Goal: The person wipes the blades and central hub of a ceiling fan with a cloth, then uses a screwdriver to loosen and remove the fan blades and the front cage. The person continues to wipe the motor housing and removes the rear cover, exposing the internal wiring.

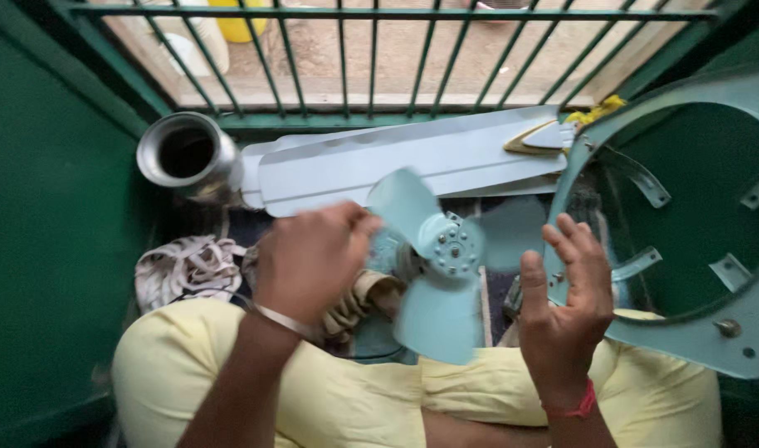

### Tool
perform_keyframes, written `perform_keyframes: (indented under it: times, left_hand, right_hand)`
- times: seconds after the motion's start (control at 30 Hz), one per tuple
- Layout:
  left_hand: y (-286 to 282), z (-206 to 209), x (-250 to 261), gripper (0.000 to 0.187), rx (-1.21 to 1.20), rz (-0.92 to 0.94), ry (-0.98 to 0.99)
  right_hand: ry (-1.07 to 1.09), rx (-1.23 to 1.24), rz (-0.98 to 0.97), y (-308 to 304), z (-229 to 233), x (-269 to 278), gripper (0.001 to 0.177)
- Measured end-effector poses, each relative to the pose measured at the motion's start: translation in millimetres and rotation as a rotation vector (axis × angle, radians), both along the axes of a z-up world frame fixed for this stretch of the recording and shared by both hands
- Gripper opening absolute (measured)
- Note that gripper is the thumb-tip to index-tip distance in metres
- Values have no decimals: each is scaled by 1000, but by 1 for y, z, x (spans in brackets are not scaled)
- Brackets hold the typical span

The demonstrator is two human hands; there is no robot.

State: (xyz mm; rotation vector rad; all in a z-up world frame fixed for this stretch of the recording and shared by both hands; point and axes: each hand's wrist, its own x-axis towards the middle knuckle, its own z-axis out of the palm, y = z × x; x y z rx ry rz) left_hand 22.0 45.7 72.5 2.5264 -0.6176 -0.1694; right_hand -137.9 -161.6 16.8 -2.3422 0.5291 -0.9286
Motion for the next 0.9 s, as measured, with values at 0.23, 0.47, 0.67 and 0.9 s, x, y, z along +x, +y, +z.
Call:
perform_keyframes:
  times: [0.23, 0.47, 0.67, 0.9]
  left_hand:
    - [39, -65, 48, 31, 433, 93, 265]
    - [26, -76, 39, 29, 506, 61, 329]
    - [65, -10, 34, 27, -432, 259, 160]
    - [-9, -21, -35, 21, -1099, -152, 333]
  right_hand:
    - [152, -184, 137, 21, -2, 8, 34]
    - [145, -35, 92, 11, -8, 4, 31]
    - [281, 96, 82, 4, -14, 8, 36]
    - [337, 159, 101, -18, -46, 0, 29]
